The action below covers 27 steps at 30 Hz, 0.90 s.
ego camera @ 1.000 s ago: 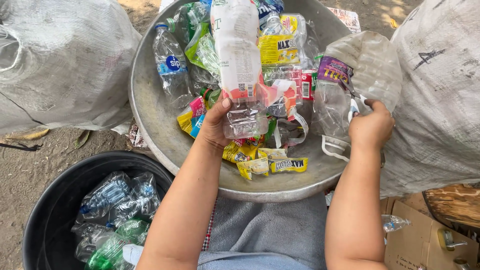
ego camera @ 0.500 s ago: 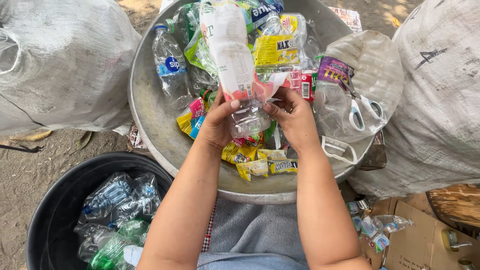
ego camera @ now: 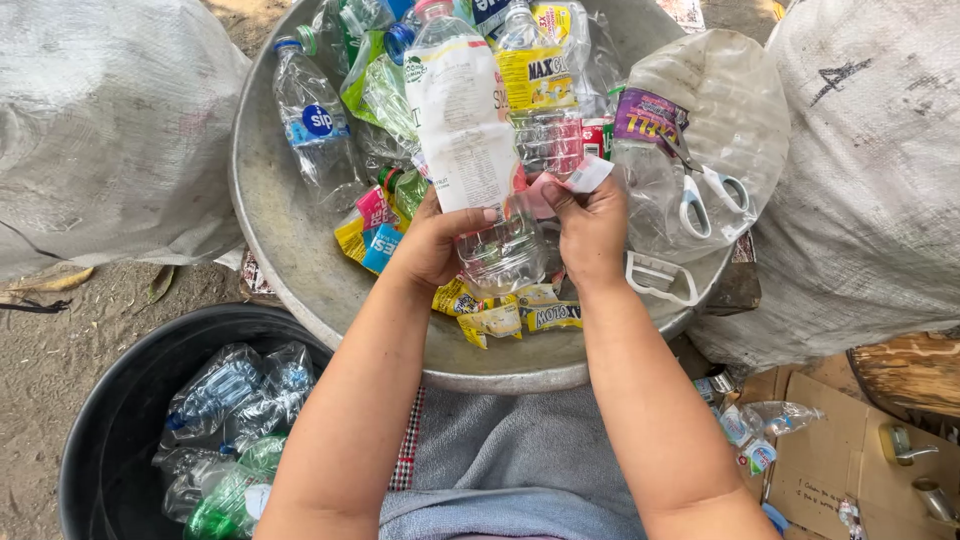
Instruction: Sort plastic bottles and remove labels using scissors in a recycling center
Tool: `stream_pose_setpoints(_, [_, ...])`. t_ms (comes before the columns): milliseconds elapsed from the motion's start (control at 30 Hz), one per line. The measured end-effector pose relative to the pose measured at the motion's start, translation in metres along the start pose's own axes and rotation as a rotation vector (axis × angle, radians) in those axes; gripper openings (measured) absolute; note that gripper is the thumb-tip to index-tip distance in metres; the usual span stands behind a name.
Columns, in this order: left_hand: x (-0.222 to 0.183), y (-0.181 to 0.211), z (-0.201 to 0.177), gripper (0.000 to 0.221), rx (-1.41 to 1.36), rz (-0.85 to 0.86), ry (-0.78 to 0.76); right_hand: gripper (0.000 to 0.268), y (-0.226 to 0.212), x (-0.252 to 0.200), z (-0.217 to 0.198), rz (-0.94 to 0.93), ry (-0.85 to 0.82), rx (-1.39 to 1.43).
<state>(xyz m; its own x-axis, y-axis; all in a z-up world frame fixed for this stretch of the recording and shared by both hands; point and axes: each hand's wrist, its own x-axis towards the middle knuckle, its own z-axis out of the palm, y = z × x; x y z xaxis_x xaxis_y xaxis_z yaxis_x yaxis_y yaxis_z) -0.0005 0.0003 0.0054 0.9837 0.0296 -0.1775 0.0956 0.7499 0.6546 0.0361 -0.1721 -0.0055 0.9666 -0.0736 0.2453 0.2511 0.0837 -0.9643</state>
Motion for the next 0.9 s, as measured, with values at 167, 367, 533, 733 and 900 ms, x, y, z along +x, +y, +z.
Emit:
stream_pose_setpoints(167, [0.007, -0.008, -0.015, 0.051, -0.060, -0.021, -0.011, 0.008, 0.037, 0.006, -0.019, 0.089, 0.054, 0.286])
stream_pose_setpoints(367, [0.018, -0.012, -0.041, 0.047, -0.178, -0.095, -0.040, 0.014, 0.038, 0.013, -0.026, 0.315, 0.057, 0.659])
stream_pose_setpoints(533, [0.018, -0.006, -0.042, 0.037, -0.243, -0.132, -0.015, 0.023, 0.020, 0.009, -0.019, 0.423, 0.073, 0.749])
stream_pose_setpoints(733, [0.035, -0.013, -0.045, 0.033, -0.244, -0.046, 0.028, 0.031, 0.002, -0.002, -0.007, 0.454, -0.126, 0.624])
stream_pose_setpoints(900, [0.029, -0.010, -0.029, 0.070, 0.299, 0.264, 0.080, 0.028, 0.009, -0.004, -0.004, 0.245, -0.003, 0.480])
